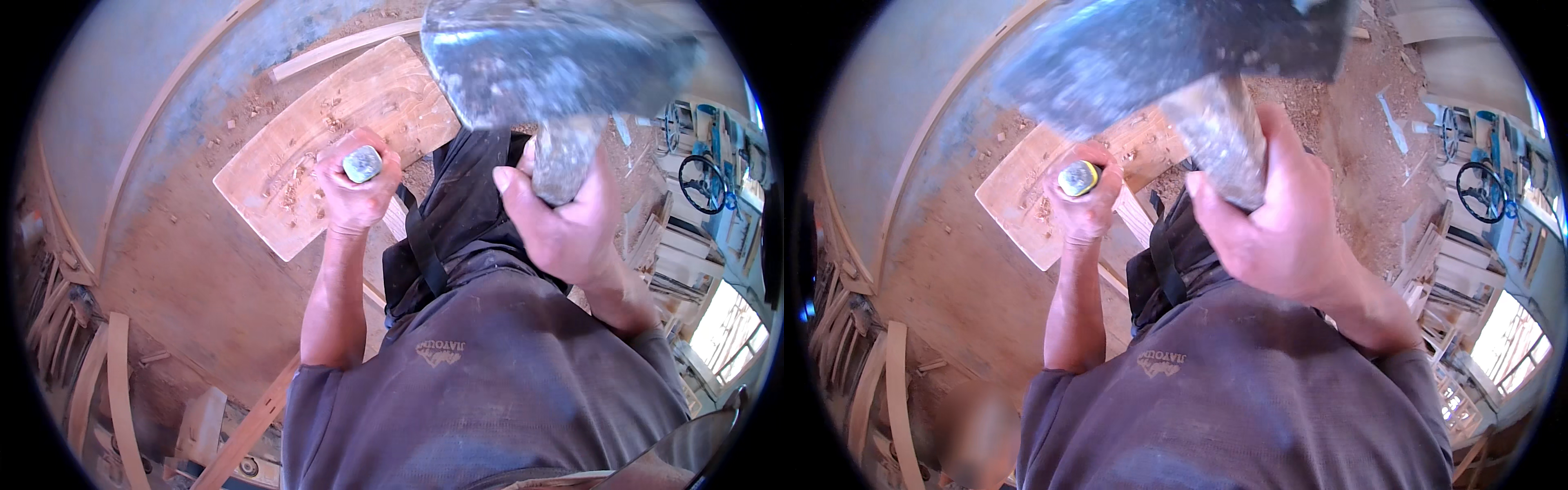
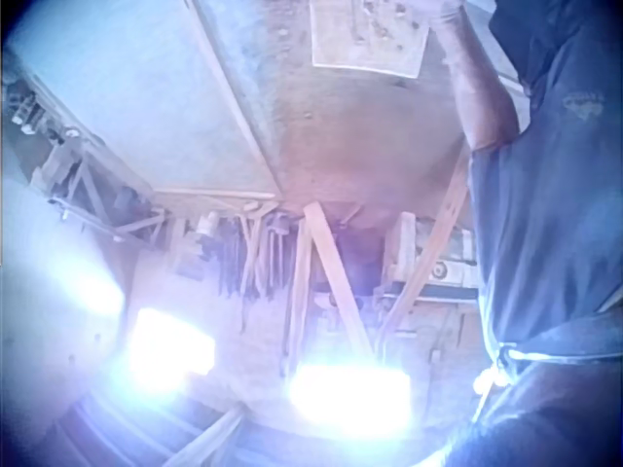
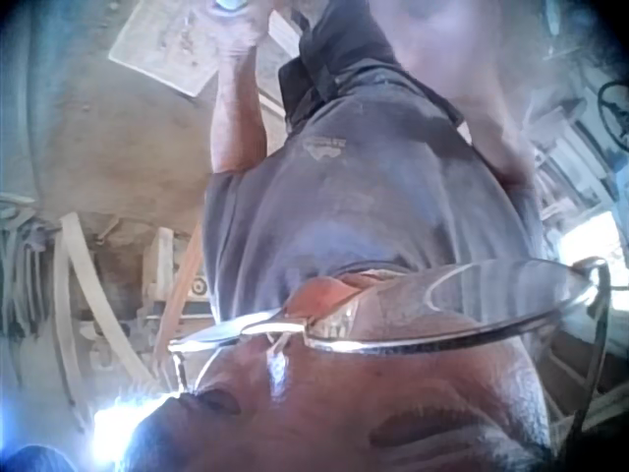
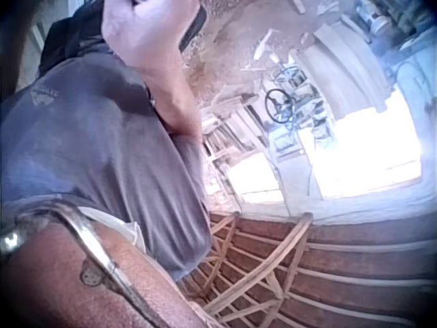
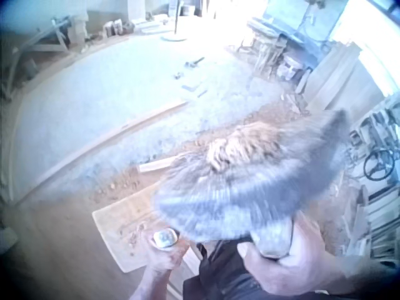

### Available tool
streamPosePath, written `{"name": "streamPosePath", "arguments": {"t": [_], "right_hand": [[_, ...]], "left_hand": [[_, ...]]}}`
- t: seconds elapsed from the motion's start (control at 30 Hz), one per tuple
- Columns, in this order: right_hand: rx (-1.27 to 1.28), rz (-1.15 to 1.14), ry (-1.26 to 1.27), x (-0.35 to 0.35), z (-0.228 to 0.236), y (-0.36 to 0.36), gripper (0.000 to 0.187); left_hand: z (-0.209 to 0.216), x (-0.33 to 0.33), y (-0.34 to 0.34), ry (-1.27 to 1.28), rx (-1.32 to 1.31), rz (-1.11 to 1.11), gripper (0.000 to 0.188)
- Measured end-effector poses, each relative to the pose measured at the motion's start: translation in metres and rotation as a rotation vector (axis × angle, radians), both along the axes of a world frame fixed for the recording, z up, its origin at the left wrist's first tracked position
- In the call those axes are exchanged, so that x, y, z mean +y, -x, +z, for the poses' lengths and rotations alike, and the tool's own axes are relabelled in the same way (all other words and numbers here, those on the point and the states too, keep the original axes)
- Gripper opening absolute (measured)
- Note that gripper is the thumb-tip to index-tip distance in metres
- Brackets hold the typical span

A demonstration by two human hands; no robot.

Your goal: The person uses a hammer and a chisel to carve a recess in a piece of wood. They hold the chisel handle with one hand and strike it repeatedly with a hammer to remove small chunks and shavings, moving the tool across the wood surface to shape it.

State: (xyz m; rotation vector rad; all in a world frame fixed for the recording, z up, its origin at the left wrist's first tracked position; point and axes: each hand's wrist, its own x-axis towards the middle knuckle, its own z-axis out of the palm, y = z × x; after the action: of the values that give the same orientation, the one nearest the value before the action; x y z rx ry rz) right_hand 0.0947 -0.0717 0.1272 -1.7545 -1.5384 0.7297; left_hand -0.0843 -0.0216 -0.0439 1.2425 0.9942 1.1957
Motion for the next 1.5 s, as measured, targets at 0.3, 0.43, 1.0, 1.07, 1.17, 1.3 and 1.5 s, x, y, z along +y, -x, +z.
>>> {"name": "streamPosePath", "arguments": {"t": [0.3, 0.43, 1.0, 1.07, 1.17, 1.3, 1.5], "right_hand": [[-0.440, 0.494, 0.074, 0.002, -0.002, -0.009, 0.025], [-0.342, 0.388, -0.170, -0.011, 0.000, -0.005, 0.026], [-0.265, -0.037, 0.688, -0.080, -0.059, -0.046, 0.043], [-0.228, -0.058, 0.721, -0.083, -0.063, -0.049, 0.042], [-0.229, -0.027, 0.708, -0.079, -0.064, -0.043, 0.041], [-0.249, 0.020, 0.693, -0.070, -0.064, -0.037, 0.039], [-0.248, 0.052, 0.592, -0.040, -0.058, -0.026, 0.036]], "left_hand": [[-0.016, -0.024, 0.001, -0.142, 0.193, -0.075, 0.030], [-0.006, -0.025, 0.001, 0.091, 0.144, -0.130, 0.031], [-0.016, 0.005, 0.100, 0.121, -0.654, 0.669, 0.016], [-0.012, 0.005, 0.097, 0.098, -0.555, 0.544, 0.016], [-0.018, 0.001, 0.086, 0.120, -0.492, 0.415, 0.015], [-0.027, -0.002, 0.075, 0.146, -0.472, 0.341, 0.013], [-0.012, 0.006, 0.066, 0.222, -0.396, 0.146, 0.009]]}}
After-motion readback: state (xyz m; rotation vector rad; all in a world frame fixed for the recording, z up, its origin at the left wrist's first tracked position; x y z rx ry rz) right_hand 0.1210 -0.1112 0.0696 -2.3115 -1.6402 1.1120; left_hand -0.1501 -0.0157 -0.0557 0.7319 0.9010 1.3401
